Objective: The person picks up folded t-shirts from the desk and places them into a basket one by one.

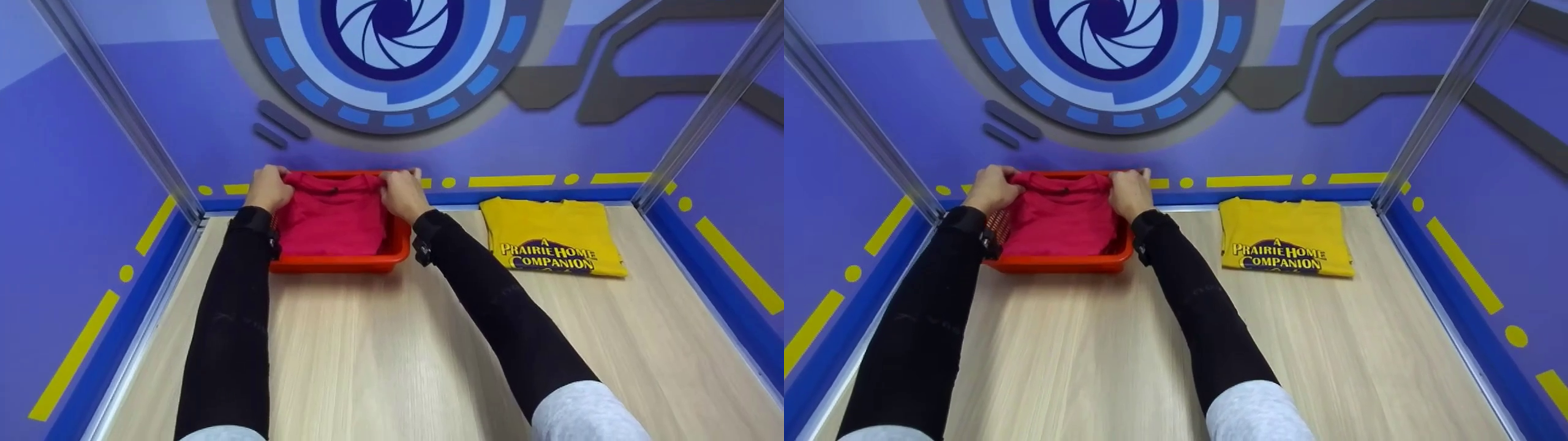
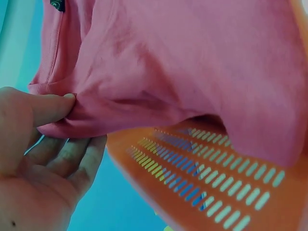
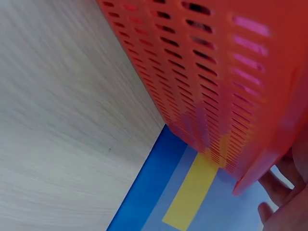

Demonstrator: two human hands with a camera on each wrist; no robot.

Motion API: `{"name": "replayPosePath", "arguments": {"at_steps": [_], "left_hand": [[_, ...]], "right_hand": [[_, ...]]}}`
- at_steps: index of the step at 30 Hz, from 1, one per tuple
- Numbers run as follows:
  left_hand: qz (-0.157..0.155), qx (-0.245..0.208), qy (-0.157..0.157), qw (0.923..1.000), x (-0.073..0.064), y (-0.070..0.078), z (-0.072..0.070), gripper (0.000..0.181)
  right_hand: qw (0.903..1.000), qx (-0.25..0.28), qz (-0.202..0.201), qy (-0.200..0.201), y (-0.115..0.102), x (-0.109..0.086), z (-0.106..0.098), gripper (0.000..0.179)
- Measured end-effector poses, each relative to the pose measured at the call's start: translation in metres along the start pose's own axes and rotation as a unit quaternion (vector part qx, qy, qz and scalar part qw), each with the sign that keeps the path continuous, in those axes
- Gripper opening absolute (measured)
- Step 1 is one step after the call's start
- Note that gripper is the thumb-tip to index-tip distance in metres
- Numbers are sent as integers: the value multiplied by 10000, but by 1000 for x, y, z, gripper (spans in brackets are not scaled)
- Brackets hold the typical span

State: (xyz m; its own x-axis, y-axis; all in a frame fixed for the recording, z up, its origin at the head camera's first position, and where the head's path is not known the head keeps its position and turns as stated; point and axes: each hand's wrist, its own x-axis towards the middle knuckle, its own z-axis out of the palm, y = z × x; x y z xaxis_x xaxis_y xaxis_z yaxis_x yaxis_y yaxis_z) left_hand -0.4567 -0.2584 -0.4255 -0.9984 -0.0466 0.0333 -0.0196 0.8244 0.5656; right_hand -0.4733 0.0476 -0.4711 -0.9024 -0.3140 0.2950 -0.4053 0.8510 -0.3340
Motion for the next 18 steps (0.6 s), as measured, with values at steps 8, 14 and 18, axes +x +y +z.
{"name": "replayPosePath", "arguments": {"at_steps": [8,14,18], "left_hand": [[-108,-112,320,9994,5,0,7,43],[-320,159,-93,9993,4,0,14,48],[-109,508,-485,9975,-3,-1,10,45]], "right_hand": [[9998,-43,209,12,-2,4,6,31],[9986,-335,401,65,0,-1,14,32],[9992,-349,160,104,-3,-5,12,28]]}}
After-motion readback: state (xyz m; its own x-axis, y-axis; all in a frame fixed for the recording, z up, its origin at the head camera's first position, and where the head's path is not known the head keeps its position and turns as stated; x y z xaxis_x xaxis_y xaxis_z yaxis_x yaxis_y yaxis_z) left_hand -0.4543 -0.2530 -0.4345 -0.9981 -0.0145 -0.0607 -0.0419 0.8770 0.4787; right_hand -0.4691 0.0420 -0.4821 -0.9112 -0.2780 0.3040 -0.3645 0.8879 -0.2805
